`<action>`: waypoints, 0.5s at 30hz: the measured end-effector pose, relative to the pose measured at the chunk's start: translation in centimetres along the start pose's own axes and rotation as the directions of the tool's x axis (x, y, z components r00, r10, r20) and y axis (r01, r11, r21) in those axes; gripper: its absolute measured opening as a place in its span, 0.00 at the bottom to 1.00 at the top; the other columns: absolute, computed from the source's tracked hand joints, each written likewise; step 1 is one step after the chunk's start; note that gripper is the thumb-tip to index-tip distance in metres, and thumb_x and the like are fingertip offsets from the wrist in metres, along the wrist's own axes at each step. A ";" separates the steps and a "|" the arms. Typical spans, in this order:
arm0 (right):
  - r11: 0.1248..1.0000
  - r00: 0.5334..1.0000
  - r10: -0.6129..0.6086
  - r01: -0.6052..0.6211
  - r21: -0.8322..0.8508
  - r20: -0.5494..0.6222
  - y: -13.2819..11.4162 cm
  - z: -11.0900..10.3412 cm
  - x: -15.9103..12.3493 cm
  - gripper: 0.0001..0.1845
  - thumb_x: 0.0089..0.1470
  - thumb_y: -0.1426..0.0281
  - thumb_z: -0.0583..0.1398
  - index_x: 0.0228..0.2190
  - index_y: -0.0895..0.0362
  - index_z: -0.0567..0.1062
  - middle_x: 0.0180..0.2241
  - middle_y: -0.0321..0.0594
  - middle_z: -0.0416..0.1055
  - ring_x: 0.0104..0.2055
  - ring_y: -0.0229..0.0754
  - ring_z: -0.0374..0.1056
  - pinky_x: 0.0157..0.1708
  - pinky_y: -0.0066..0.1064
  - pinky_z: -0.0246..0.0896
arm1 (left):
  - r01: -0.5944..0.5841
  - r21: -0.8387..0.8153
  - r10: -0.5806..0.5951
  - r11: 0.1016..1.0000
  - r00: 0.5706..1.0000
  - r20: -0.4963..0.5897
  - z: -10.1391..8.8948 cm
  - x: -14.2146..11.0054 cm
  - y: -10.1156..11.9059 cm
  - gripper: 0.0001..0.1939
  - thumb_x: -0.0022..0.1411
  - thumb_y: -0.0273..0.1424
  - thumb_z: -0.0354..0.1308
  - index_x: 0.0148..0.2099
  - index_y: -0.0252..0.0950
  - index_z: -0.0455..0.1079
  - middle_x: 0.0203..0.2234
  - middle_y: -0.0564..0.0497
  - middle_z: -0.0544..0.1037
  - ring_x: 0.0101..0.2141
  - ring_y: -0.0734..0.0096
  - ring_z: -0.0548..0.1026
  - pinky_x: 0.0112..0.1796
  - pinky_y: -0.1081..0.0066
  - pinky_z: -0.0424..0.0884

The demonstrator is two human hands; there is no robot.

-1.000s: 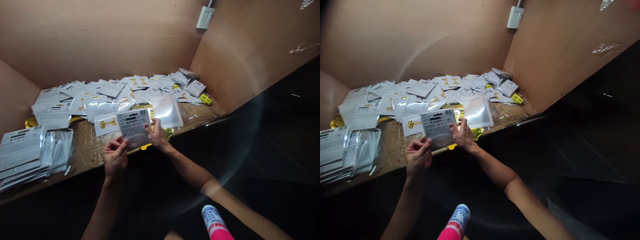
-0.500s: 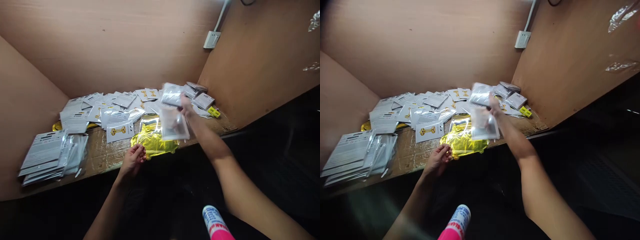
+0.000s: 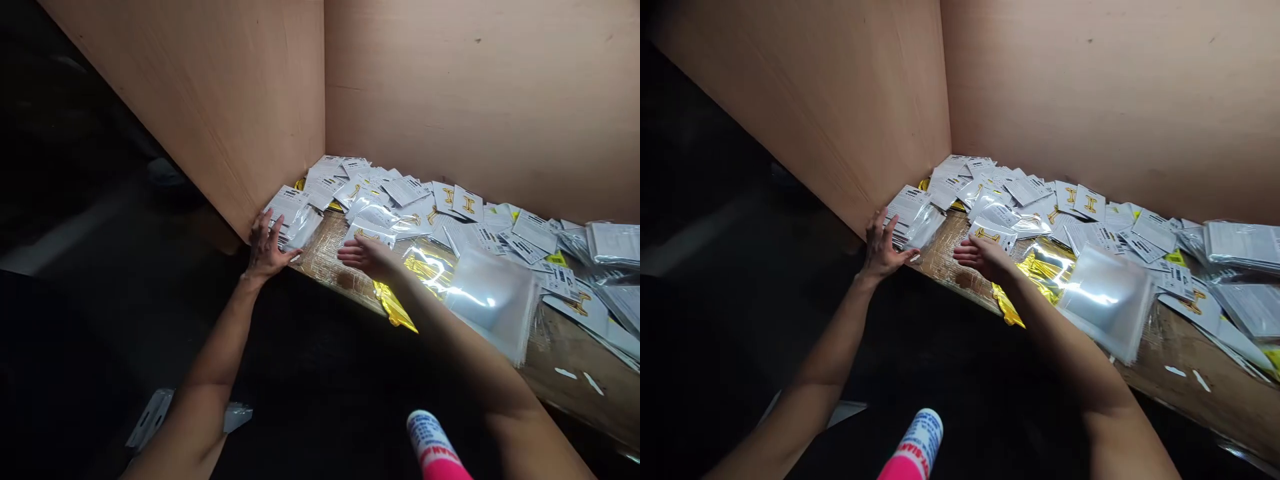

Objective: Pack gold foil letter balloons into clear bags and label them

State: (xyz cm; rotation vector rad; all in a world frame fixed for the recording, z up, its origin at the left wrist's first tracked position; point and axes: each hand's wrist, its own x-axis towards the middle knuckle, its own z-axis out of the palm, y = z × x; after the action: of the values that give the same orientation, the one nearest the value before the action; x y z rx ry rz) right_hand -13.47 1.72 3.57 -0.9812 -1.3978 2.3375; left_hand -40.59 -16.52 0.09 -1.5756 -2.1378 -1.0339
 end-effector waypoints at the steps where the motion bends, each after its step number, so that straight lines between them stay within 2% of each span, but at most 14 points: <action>1: 0.999 1.000 0.019 -0.019 0.044 0.003 -0.4 2.5 1.9 0.21 0.75 0.53 0.58 0.42 0.59 0.76 0.43 0.57 0.83 0.46 0.51 0.83 0.51 0.43 0.80 | -0.053 0.050 0.048 0.997 0.994 0.098 0.0 1.0 -1.4 0.55 0.55 0.58 0.74 0.76 0.37 0.62 0.77 0.30 0.56 0.77 0.28 0.50 0.72 0.37 0.49; 3: 0.994 0.998 0.064 -0.061 0.090 -0.023 -1.7 6.0 5.4 0.19 0.76 0.56 0.56 0.42 0.59 0.74 0.41 0.55 0.81 0.43 0.47 0.81 0.47 0.36 0.79 | -0.128 0.112 0.095 0.985 0.960 0.262 0.0 2.4 -3.5 0.56 0.59 0.54 0.72 0.80 0.37 0.56 0.79 0.32 0.53 0.78 0.29 0.45 0.73 0.35 0.46; 6: 0.986 0.986 0.138 -0.128 0.107 -0.093 -3.1 8.8 9.2 0.21 0.76 0.54 0.55 0.48 0.62 0.72 0.41 0.56 0.78 0.42 0.46 0.79 0.43 0.33 0.78 | -0.138 0.146 0.080 0.980 0.935 0.346 0.5 2.8 -5.6 0.49 0.65 0.48 0.67 0.80 0.38 0.56 0.76 0.35 0.63 0.76 0.31 0.54 0.72 0.36 0.47; 9: 0.980 0.972 0.184 -0.171 0.100 -0.144 -3.4 10.5 11.3 0.27 0.75 0.53 0.56 0.57 0.66 0.69 0.47 0.60 0.76 0.43 0.47 0.79 0.40 0.32 0.78 | -0.081 0.123 0.041 0.989 0.953 0.302 1.6 1.9 -7.0 0.42 0.66 0.48 0.64 0.76 0.37 0.64 0.71 0.38 0.71 0.71 0.35 0.64 0.71 0.41 0.56; 12: 0.973 0.957 0.230 -0.221 0.068 -0.179 -3.4 11.8 12.8 0.36 0.73 0.50 0.58 0.64 0.68 0.64 0.53 0.64 0.74 0.45 0.49 0.79 0.37 0.32 0.78 | -0.027 0.068 0.012 0.997 0.979 0.204 3.0 0.9 -8.1 0.38 0.65 0.51 0.63 0.71 0.36 0.72 0.68 0.37 0.75 0.69 0.39 0.68 0.70 0.46 0.60; 15: 0.965 0.944 0.260 -0.251 0.069 -0.205 -3.2 12.8 14.4 0.42 0.70 0.45 0.61 0.67 0.66 0.63 0.53 0.64 0.73 0.46 0.53 0.79 0.36 0.36 0.79 | -0.005 0.002 0.004 1.000 0.992 0.123 4.2 0.3 -8.9 0.37 0.66 0.54 0.61 0.68 0.35 0.75 0.66 0.36 0.77 0.67 0.40 0.71 0.70 0.46 0.61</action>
State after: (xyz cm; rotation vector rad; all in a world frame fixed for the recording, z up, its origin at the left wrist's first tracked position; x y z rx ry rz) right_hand -33.01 2.05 4.27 -1.4295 -1.1952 2.3390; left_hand -48.06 -14.73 -5.99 -1.6826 -2.2129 -0.9551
